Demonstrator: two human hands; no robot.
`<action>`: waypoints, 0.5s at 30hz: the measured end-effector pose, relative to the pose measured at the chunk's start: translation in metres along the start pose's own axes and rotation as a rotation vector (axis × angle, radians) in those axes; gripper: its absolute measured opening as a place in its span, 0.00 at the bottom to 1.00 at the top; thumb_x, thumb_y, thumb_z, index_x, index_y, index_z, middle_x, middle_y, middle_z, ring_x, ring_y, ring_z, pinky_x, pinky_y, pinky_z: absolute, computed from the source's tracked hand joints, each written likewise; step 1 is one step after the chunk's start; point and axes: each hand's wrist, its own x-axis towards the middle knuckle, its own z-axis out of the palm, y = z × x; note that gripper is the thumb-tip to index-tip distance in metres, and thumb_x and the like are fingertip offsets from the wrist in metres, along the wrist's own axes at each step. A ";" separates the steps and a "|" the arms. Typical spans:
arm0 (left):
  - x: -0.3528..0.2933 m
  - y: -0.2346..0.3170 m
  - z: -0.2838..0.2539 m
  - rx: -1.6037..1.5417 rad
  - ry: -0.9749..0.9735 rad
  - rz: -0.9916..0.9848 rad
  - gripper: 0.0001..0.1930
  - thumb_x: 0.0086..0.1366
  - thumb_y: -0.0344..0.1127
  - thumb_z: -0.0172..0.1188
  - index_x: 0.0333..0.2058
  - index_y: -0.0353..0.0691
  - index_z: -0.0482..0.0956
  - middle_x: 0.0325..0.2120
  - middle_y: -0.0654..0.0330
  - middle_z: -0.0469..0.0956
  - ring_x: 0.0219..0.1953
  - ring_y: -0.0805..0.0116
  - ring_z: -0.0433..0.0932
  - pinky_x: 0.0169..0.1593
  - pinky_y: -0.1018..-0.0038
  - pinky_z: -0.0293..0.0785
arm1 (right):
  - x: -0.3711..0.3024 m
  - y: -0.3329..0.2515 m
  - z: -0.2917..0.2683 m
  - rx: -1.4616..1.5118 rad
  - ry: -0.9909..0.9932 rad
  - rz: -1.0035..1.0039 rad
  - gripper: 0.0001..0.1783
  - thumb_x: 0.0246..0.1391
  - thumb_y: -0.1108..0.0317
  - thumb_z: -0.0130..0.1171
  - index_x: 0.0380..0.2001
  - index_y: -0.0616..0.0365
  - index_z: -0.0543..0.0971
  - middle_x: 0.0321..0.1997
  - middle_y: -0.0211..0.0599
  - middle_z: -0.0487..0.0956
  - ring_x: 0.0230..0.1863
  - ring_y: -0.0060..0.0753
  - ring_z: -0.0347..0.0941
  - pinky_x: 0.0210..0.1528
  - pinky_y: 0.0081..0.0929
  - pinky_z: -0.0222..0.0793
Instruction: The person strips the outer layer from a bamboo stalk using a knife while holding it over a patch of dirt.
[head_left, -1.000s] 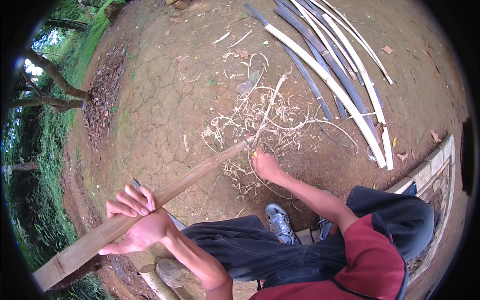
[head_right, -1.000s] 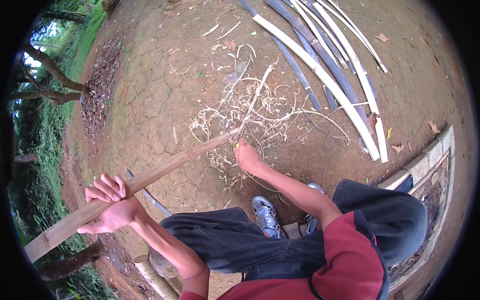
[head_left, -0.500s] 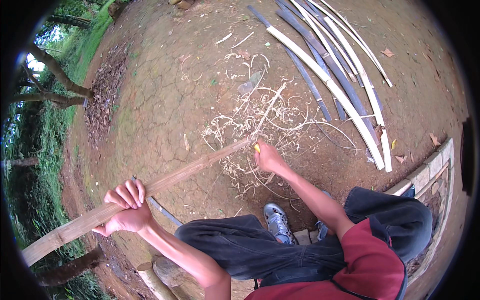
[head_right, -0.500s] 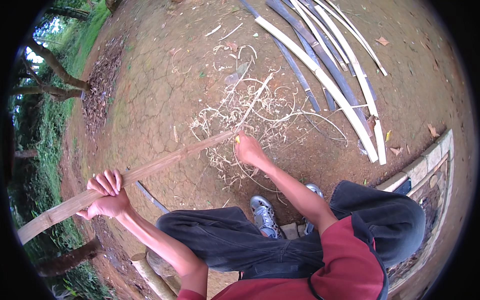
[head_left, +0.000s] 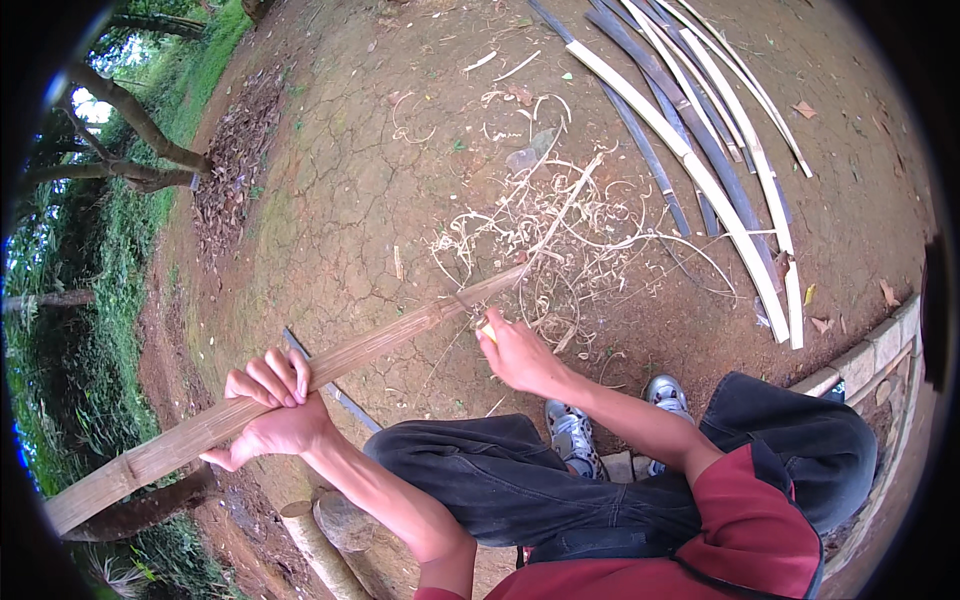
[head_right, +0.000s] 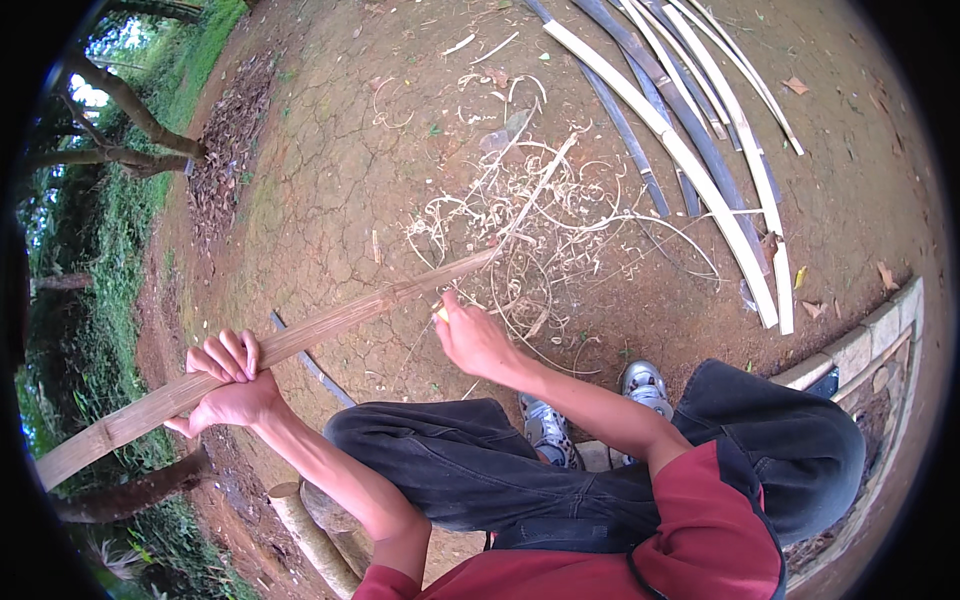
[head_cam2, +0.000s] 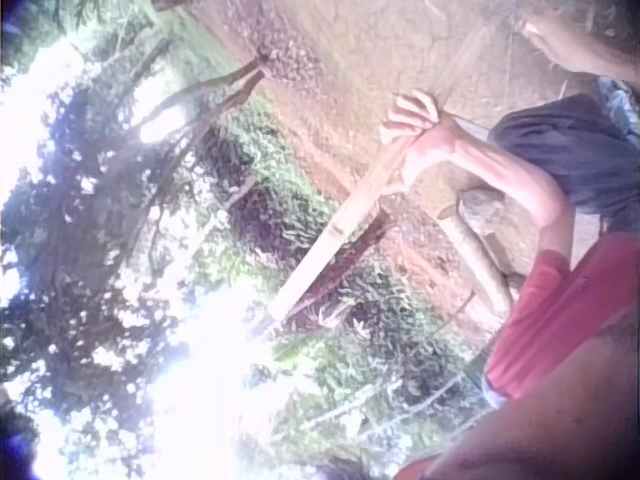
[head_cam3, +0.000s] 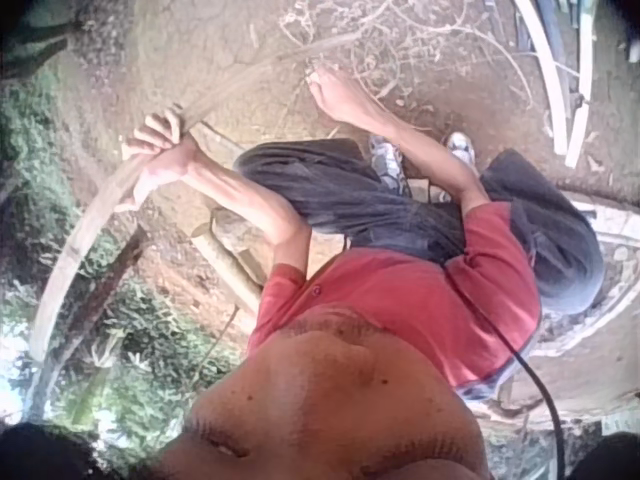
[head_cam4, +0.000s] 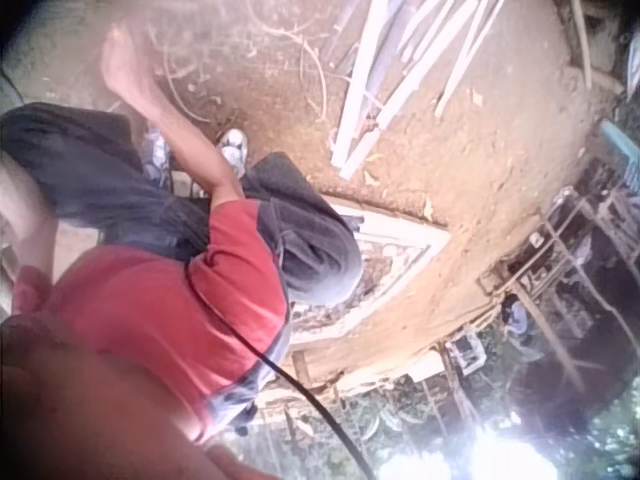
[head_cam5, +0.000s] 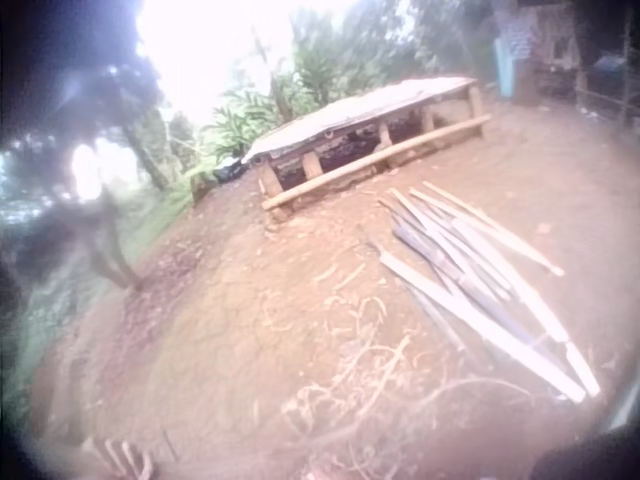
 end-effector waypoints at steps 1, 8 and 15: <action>-0.001 -0.001 0.002 -0.003 0.023 0.001 0.42 0.47 0.85 0.26 0.11 0.45 0.51 0.06 0.67 0.47 0.09 0.77 0.45 0.11 0.83 0.41 | -0.003 -0.007 0.003 0.008 -0.021 0.015 0.15 0.60 0.70 0.45 0.43 0.74 0.65 0.12 0.48 0.72 0.15 0.48 0.73 0.17 0.42 0.68; -0.011 0.001 0.008 -0.009 -0.011 0.010 0.43 0.46 0.86 0.27 0.11 0.44 0.52 0.06 0.67 0.49 0.09 0.77 0.46 0.11 0.83 0.44 | -0.003 -0.005 0.002 -0.177 0.117 -0.060 0.16 0.56 0.73 0.46 0.43 0.79 0.64 0.10 0.47 0.71 0.12 0.50 0.71 0.17 0.43 0.67; -0.027 0.001 0.022 0.033 0.100 0.035 0.43 0.45 0.86 0.30 0.11 0.44 0.53 0.06 0.66 0.50 0.09 0.76 0.48 0.11 0.82 0.48 | -0.020 -0.038 -0.008 -0.193 0.038 0.032 0.17 0.55 0.73 0.47 0.44 0.79 0.66 0.14 0.51 0.74 0.19 0.50 0.75 0.24 0.44 0.71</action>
